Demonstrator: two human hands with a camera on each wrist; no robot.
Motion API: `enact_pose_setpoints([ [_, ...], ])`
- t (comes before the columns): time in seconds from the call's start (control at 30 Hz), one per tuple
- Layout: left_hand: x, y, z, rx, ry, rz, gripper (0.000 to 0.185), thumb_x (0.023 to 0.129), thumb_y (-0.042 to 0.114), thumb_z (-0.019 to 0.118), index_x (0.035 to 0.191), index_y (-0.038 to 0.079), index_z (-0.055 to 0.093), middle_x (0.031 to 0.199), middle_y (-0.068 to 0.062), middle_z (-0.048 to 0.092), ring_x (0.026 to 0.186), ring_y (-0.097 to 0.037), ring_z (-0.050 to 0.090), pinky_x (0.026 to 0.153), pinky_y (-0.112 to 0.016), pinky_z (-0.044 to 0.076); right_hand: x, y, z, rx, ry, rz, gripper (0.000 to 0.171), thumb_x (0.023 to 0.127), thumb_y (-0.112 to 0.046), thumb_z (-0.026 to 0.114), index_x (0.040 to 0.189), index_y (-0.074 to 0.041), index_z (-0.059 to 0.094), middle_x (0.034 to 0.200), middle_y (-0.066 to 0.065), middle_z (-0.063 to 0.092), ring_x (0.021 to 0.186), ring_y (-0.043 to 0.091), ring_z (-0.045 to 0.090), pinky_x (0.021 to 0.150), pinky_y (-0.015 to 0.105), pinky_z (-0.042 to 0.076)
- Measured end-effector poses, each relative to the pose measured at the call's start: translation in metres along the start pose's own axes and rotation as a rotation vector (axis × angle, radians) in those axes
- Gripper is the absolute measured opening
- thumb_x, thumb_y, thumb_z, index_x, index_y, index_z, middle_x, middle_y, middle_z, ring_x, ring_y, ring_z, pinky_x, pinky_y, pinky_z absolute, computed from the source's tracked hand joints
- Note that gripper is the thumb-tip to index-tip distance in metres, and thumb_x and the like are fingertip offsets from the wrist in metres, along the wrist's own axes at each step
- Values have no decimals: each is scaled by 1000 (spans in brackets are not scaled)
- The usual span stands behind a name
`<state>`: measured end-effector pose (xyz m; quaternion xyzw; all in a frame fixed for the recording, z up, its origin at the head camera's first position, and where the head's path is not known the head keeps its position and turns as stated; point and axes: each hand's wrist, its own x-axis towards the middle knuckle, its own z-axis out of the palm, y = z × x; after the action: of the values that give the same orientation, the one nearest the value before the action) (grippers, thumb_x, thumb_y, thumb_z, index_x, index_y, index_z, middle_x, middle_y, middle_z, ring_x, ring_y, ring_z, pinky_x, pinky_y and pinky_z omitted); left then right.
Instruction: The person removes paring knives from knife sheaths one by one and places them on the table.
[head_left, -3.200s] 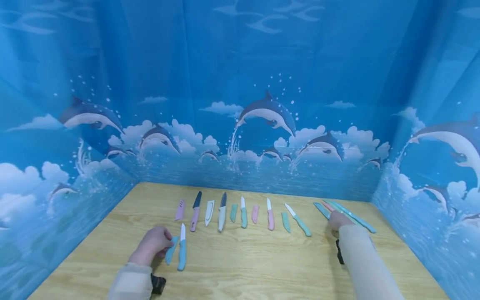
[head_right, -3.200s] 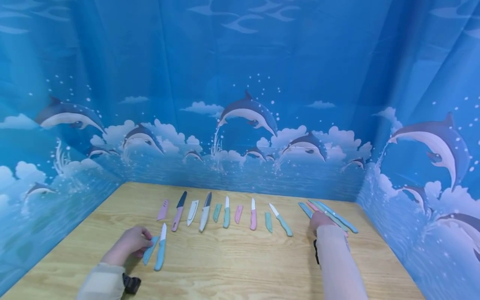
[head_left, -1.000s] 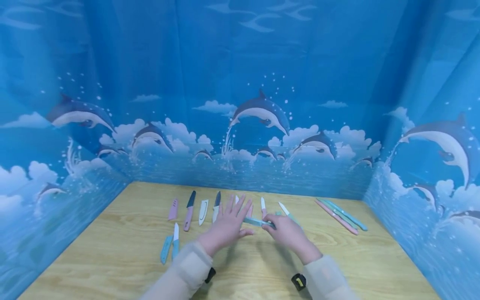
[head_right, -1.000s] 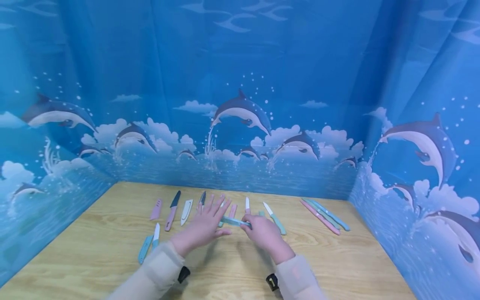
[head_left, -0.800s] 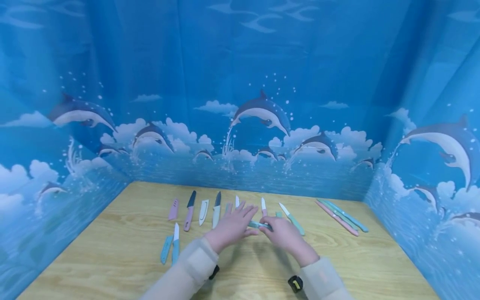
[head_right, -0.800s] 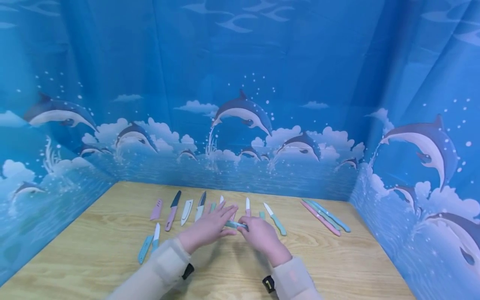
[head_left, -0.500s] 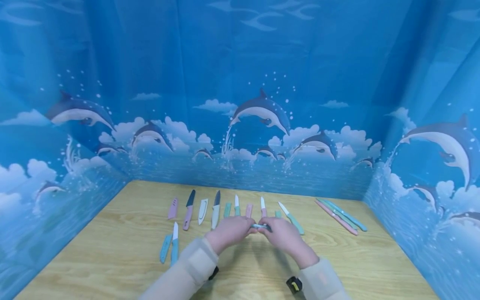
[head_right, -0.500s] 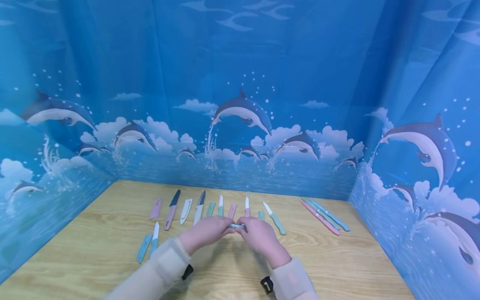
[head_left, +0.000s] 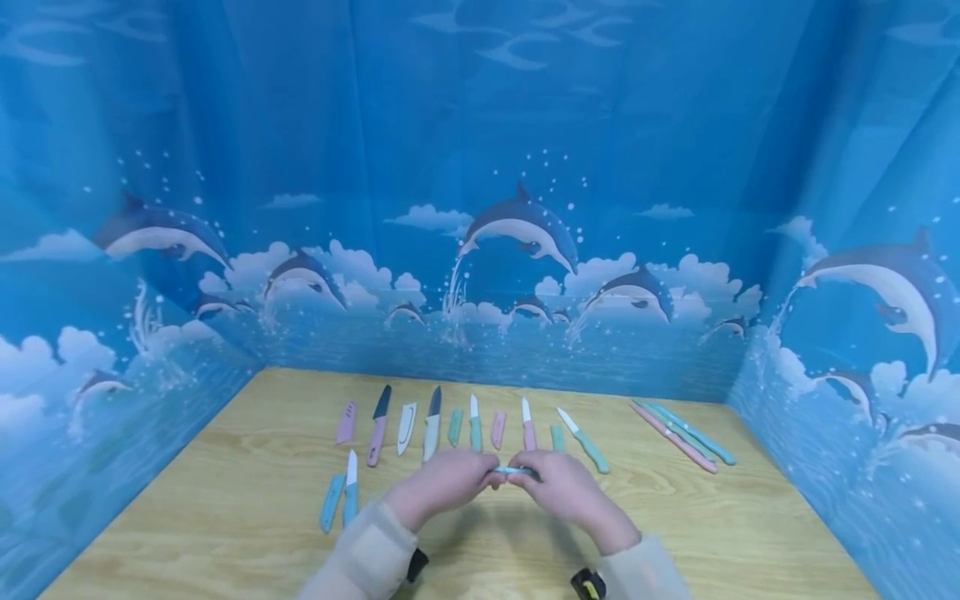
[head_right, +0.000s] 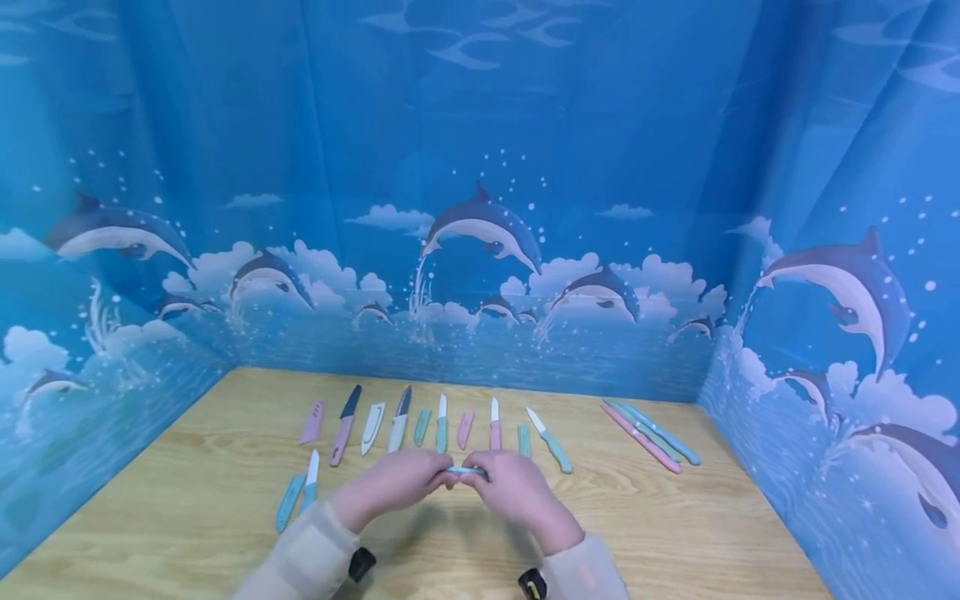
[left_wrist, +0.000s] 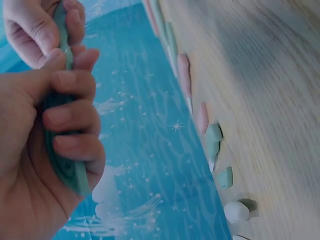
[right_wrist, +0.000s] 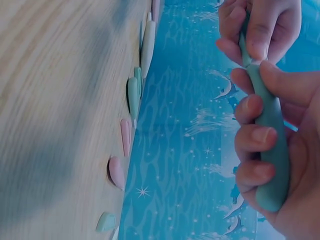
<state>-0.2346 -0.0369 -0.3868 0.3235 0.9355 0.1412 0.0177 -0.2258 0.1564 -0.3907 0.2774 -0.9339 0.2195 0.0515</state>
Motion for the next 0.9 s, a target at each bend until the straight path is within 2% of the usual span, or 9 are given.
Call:
enact_pose_setpoints([
  [0.23, -17, -2, 1, -113, -12, 34, 21, 100, 30, 51, 90, 15, 61, 67, 11, 50, 57, -2, 44, 56, -19, 43, -1, -4, 0, -23, -31, -78, 18, 94, -34, 61, 98, -21, 72, 88, -10, 72, 77, 4, 64, 69, 28, 52],
  [0.33, -22, -2, 2, -133, -9, 60, 18, 101, 26, 50, 90, 15, 61, 72, 9, 56, 59, -1, 45, 57, -19, 43, -1, -5, 0, -23, -41, -100, 19, 94, -35, 60, 98, -21, 73, 87, -11, 72, 72, 0, 60, 66, 25, 50],
  [0.43, -24, -2, 2, -130, -3, 79, 15, 101, 22, 50, 93, 16, 62, 84, 4, 66, 65, 0, 51, 60, -18, 46, -2, -6, -1, -23, -42, -120, 20, 95, -35, 59, 98, -21, 73, 86, -11, 72, 68, -3, 56, 64, 23, 48],
  [0.53, -26, -1, 2, -114, 3, 89, 14, 101, 21, 51, 97, 15, 63, 93, 2, 70, 73, -1, 59, 65, -19, 49, -3, -7, -2, -36, -37, -133, 20, 95, -34, 59, 98, -20, 73, 86, -11, 71, 68, -3, 56, 64, 23, 48],
  [0.67, -27, -1, 0, -99, 15, 86, 14, 100, 21, 51, 99, 14, 64, 96, 2, 71, 82, -6, 64, 71, -21, 53, -3, -9, -3, -53, -17, -145, 20, 95, -34, 59, 99, -19, 73, 88, -9, 73, 74, 4, 64, 67, 27, 52],
  [0.9, -27, -1, -1, -134, 2, 75, 14, 100, 21, 52, 98, 15, 64, 95, 3, 71, 82, -5, 64, 74, -21, 53, -4, -9, -3, -48, -26, -121, 21, 95, -34, 60, 101, -19, 73, 90, -8, 73, 79, 7, 67, 71, 29, 53],
])
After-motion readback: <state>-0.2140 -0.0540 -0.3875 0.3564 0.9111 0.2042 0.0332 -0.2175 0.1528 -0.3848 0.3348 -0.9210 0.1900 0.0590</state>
